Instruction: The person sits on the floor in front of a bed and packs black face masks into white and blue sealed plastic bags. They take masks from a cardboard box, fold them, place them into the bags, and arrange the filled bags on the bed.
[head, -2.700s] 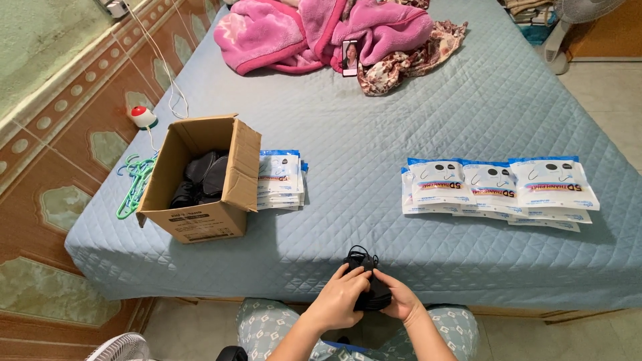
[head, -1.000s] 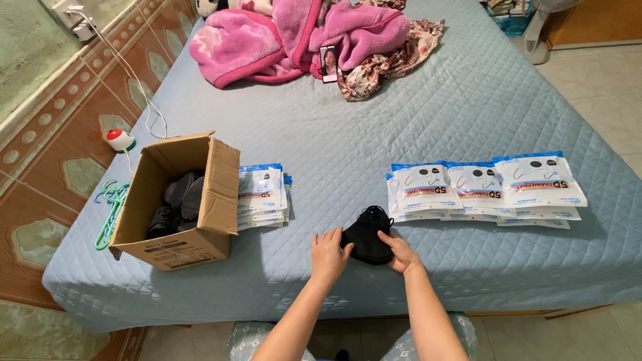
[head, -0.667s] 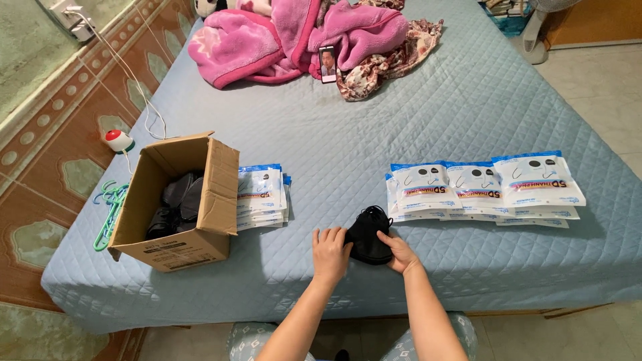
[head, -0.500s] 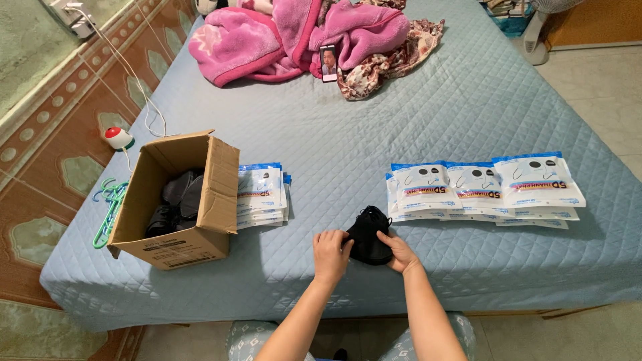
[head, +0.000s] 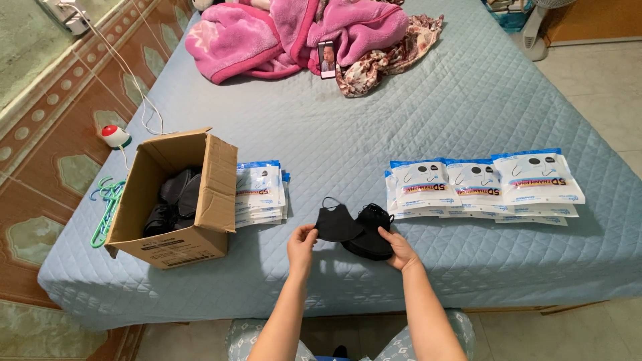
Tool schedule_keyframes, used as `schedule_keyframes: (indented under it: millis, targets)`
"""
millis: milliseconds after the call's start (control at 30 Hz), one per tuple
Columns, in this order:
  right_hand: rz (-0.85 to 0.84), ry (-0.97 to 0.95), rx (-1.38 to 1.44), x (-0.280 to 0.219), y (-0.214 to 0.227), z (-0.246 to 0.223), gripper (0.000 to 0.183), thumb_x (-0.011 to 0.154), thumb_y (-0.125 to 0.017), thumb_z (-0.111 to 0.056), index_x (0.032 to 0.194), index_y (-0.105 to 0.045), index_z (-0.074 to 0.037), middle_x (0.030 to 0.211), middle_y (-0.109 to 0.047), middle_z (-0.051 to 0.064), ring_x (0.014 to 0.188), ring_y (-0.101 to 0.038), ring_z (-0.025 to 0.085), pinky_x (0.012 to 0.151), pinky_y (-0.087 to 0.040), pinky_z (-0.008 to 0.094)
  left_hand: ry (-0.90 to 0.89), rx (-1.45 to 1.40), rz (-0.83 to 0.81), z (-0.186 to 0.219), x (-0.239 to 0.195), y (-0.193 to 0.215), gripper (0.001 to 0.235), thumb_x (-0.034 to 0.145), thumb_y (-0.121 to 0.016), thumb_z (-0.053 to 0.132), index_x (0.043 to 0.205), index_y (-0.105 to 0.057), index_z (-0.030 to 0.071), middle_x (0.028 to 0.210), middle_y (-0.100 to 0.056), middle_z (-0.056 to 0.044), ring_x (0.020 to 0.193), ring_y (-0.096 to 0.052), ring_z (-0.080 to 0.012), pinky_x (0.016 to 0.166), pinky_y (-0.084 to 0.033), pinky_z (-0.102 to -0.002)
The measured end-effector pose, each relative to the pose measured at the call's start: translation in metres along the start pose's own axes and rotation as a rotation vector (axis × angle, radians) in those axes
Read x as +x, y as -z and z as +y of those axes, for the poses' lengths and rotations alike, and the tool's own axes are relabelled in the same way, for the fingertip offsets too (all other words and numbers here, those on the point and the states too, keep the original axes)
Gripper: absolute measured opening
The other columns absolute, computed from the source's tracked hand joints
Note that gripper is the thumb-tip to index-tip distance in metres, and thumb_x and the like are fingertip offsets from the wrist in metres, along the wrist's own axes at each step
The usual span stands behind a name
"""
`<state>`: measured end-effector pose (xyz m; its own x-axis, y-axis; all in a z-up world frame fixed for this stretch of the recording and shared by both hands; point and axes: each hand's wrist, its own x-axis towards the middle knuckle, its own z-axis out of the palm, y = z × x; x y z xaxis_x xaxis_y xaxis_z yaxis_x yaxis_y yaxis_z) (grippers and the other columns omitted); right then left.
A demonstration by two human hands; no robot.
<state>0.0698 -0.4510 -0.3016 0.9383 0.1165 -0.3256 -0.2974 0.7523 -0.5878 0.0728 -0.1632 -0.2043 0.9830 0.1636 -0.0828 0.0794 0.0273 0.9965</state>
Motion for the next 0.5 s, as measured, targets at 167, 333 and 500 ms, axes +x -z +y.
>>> schedule_keyframes:
  millis: [167, 333, 500]
  targets:
    - [0.006, 0.002, 0.011, -0.001, -0.001, -0.001, 0.037, 0.097, -0.07, -0.015, 0.127, -0.065, 0.006, 0.118, -0.07, 0.027, 0.106, -0.071, 0.039, 0.098, -0.055, 0.056, 0.054, 0.092, 0.099, -0.041, 0.019, 0.033, 0.018, 0.091, -0.07, 0.012, 0.108, -0.076, 0.009, 0.081, -0.074, -0.006, 0.074, -0.063, -0.0126, 0.066, -0.051, -0.025]
    - [0.024, 0.01, 0.01, -0.008, -0.009, -0.003, 0.036, 0.097, -0.07, -0.015, 0.125, -0.066, 0.006, 0.117, -0.07, 0.028, 0.105, -0.071, 0.039, 0.098, -0.055, 0.056, 0.058, 0.251, 0.109, -0.062, 0.032, 0.046, 0.017, 0.089, -0.071, 0.014, 0.105, -0.079, 0.015, 0.081, -0.077, -0.005, 0.075, -0.067, -0.0132, 0.063, -0.055, -0.027]
    - [0.047, 0.025, 0.031, -0.011, -0.012, -0.005, 0.033, 0.096, -0.071, -0.014, 0.119, -0.068, 0.008, 0.113, -0.071, 0.029, 0.105, -0.072, 0.04, 0.098, -0.055, 0.054, 0.049, 0.422, 0.079, -0.054, 0.03, 0.047, 0.018, 0.09, -0.07, 0.019, 0.105, -0.079, 0.022, 0.082, -0.078, -0.001, 0.08, -0.07, -0.0145, 0.073, -0.055, -0.03]
